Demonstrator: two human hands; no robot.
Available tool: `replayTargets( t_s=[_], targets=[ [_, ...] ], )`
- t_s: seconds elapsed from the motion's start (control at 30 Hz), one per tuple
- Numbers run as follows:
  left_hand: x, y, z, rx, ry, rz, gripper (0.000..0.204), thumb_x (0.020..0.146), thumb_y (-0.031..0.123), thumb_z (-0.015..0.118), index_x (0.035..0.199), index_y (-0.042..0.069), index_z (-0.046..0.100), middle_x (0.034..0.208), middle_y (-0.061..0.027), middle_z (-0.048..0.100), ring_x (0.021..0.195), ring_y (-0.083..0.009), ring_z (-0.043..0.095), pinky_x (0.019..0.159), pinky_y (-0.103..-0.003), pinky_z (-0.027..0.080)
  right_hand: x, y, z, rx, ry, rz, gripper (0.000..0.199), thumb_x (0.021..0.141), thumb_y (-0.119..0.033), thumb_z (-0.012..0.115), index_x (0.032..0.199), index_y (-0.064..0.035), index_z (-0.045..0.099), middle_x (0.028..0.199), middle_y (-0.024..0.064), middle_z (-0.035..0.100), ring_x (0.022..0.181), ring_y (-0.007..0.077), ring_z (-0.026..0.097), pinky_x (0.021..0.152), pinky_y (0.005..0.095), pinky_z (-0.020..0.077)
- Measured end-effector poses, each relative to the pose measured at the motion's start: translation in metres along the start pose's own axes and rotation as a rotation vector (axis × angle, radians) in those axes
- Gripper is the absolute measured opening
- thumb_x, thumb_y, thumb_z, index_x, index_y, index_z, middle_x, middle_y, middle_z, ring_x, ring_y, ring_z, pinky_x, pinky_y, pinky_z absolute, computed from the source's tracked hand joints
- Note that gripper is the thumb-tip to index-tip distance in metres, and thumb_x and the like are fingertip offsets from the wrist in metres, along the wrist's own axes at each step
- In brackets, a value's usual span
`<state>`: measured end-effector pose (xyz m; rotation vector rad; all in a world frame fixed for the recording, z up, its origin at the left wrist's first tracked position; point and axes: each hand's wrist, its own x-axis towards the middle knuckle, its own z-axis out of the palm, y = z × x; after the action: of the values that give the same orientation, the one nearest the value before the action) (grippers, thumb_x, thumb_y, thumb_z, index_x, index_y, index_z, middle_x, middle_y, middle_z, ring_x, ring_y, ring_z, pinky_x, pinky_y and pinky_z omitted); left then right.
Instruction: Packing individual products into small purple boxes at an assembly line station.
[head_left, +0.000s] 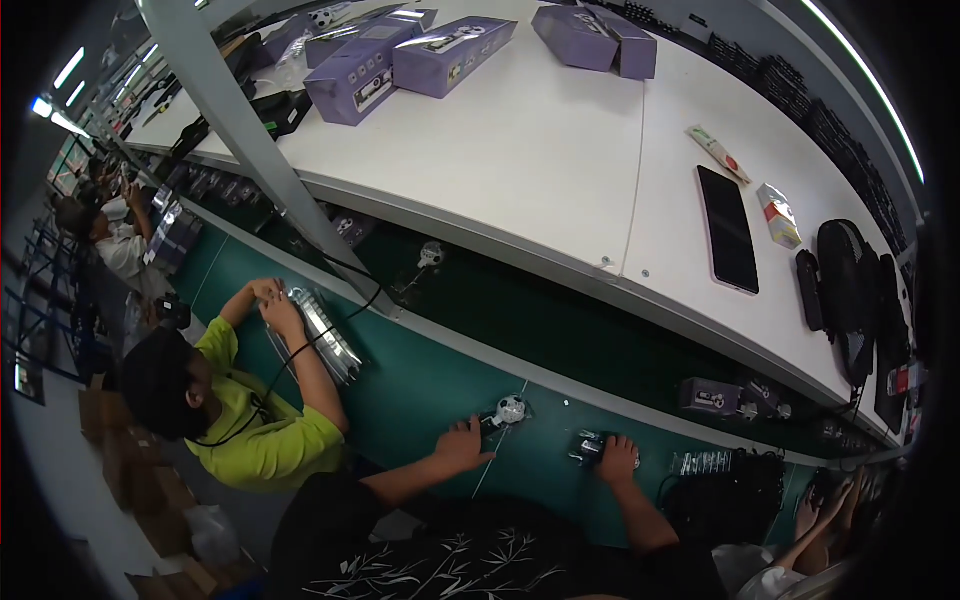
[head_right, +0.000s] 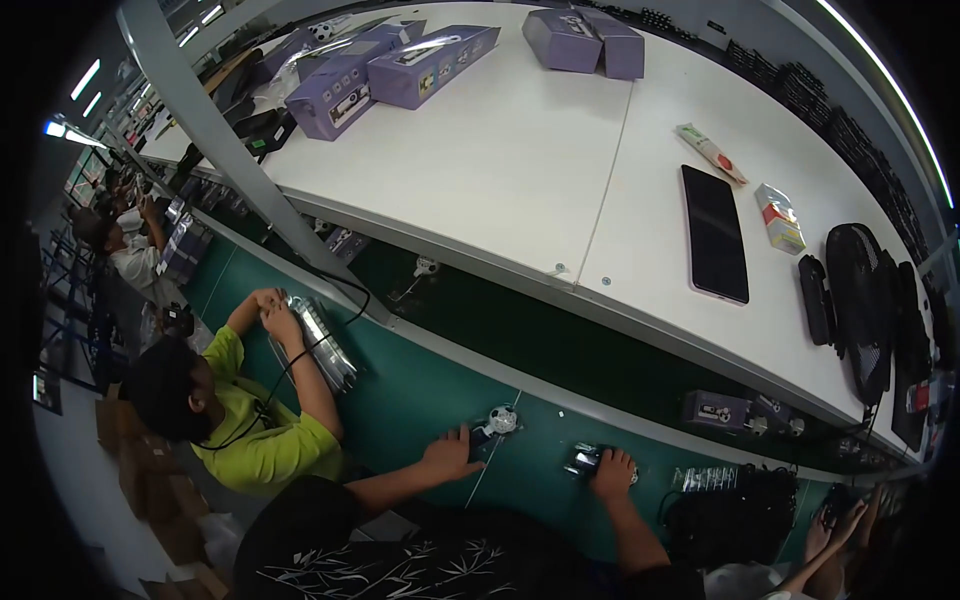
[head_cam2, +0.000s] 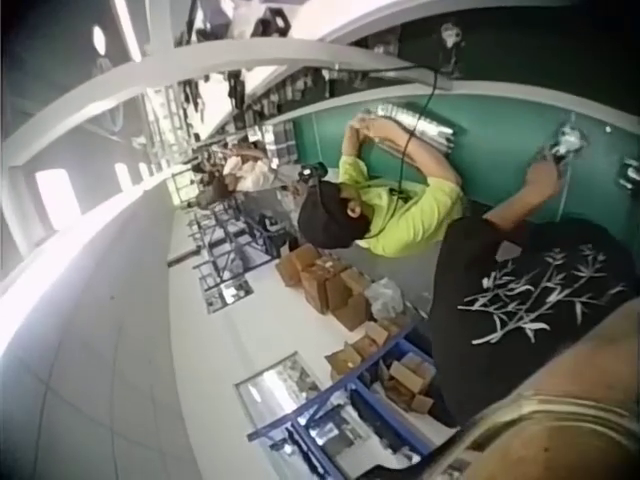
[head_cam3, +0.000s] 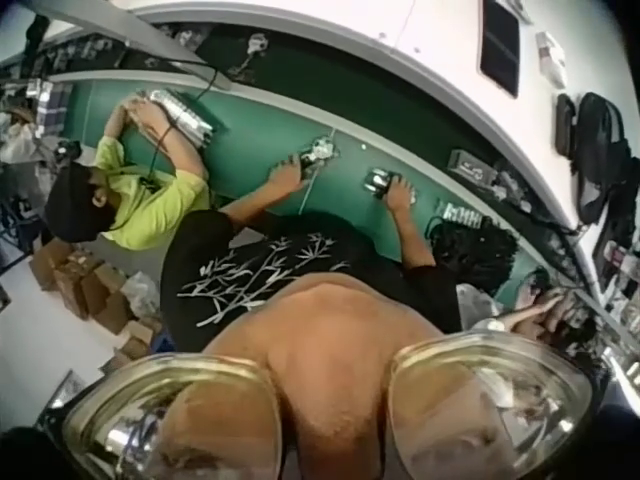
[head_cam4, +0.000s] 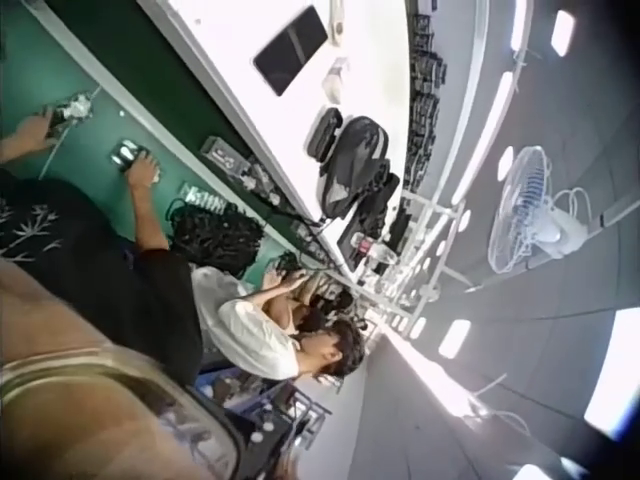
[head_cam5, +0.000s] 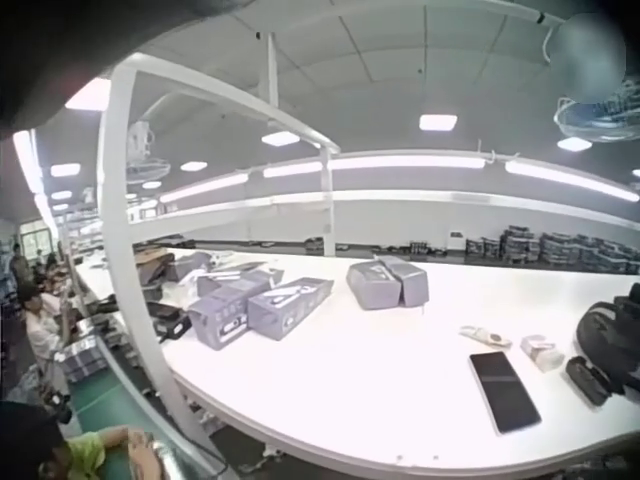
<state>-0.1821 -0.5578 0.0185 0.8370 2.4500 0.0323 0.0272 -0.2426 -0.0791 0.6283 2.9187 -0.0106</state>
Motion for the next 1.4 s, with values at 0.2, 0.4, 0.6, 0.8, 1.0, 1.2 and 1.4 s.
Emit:
replayTargets(
  t_s=[0.2,0.4,0.6,0.8,1.0,1.2,1.4],
  targets=[
    [-0.021,0.021,-0.260,-0.502,0.733,0.632,0.040,0.084,0.020,0.073,0.119,0.003,0.064,0.114,-0.0138,0.068,0.099,-0.0293,0.066,0.086,-0.035,0.053,0.006,0.001,0.005,-0.008,0.008,0.018,0.039,0.067,-0.019,0.067,0.101,-0.0051,0.056,0.103,0.0176,0.056,0.093,0.0365,0.054,0.088,0.0459,0.0427],
    [0.085,0.002,-0.507,0.395,1.540,0.137,0.064,0.084,0.052,0.066,0.128,0.007,0.059,0.129,-0.0199,0.055,0.119,-0.0341,0.053,0.097,-0.042,0.045,0.007,0.000,0.005,0.007,0.013,0.036,0.042,0.064,-0.019,0.068,0.103,-0.0063,0.057,0.103,0.0167,0.057,0.092,0.0367,0.055,0.087,0.0452,0.0444],
    [0.142,-0.026,-0.532,0.351,1.100,-0.154,0.059,0.086,0.040,0.060,0.138,0.015,0.052,0.127,-0.0255,0.054,0.116,-0.0437,0.052,0.094,-0.051,0.045,-0.018,-0.011,0.004,0.053,-0.022,0.148,0.040,0.065,-0.019,0.068,0.103,-0.0078,0.060,0.103,0.0160,0.057,0.093,0.0359,0.056,0.087,0.0444,0.0451],
    [0.000,-0.019,-0.439,0.106,1.443,0.472,0.060,0.075,0.019,0.069,0.133,0.015,0.055,0.131,-0.0196,0.049,0.119,-0.0376,0.046,0.102,-0.044,0.037,-0.040,-0.026,-0.041,0.428,0.046,0.183,0.047,0.061,-0.016,0.073,0.105,-0.0044,0.064,0.092,0.0174,0.059,0.080,0.0373,0.058,0.073,0.0433,0.0512],
    [-0.121,-0.040,-0.232,-0.106,1.246,0.512,0.087,0.067,0.014,0.071,0.145,-0.001,0.037,0.136,-0.0268,0.043,0.120,-0.0392,0.045,0.104,-0.047,0.036,-0.030,-0.025,-0.128,0.799,0.237,0.207,0.047,0.062,-0.010,0.074,0.107,-0.0031,0.064,0.085,0.0136,0.061,0.075,0.0316,0.057,0.071,0.0379,0.0506],
    [-0.137,-0.055,-0.126,-0.253,0.697,0.480,0.081,0.068,0.010,0.070,0.142,0.000,0.037,0.140,-0.0253,0.042,0.122,-0.0425,0.043,0.103,-0.050,0.037,0.019,-0.031,-0.248,0.873,0.190,0.066,0.045,0.063,-0.008,0.072,0.107,-0.0054,0.064,0.092,0.0084,0.059,0.082,0.0249,0.055,0.078,0.0325,0.0452],
    [-0.093,-0.055,-0.111,-0.251,0.601,0.695,0.076,0.068,0.009,0.072,0.137,0.005,0.041,0.143,-0.0207,0.040,0.121,-0.0416,0.043,0.102,-0.050,0.039,0.052,-0.074,-0.267,0.177,0.088,-0.437,0.040,0.065,-0.016,0.072,0.103,-0.0071,0.065,0.090,0.0089,0.057,0.089,0.0270,0.055,0.084,0.0346,0.0392]
  ],
)
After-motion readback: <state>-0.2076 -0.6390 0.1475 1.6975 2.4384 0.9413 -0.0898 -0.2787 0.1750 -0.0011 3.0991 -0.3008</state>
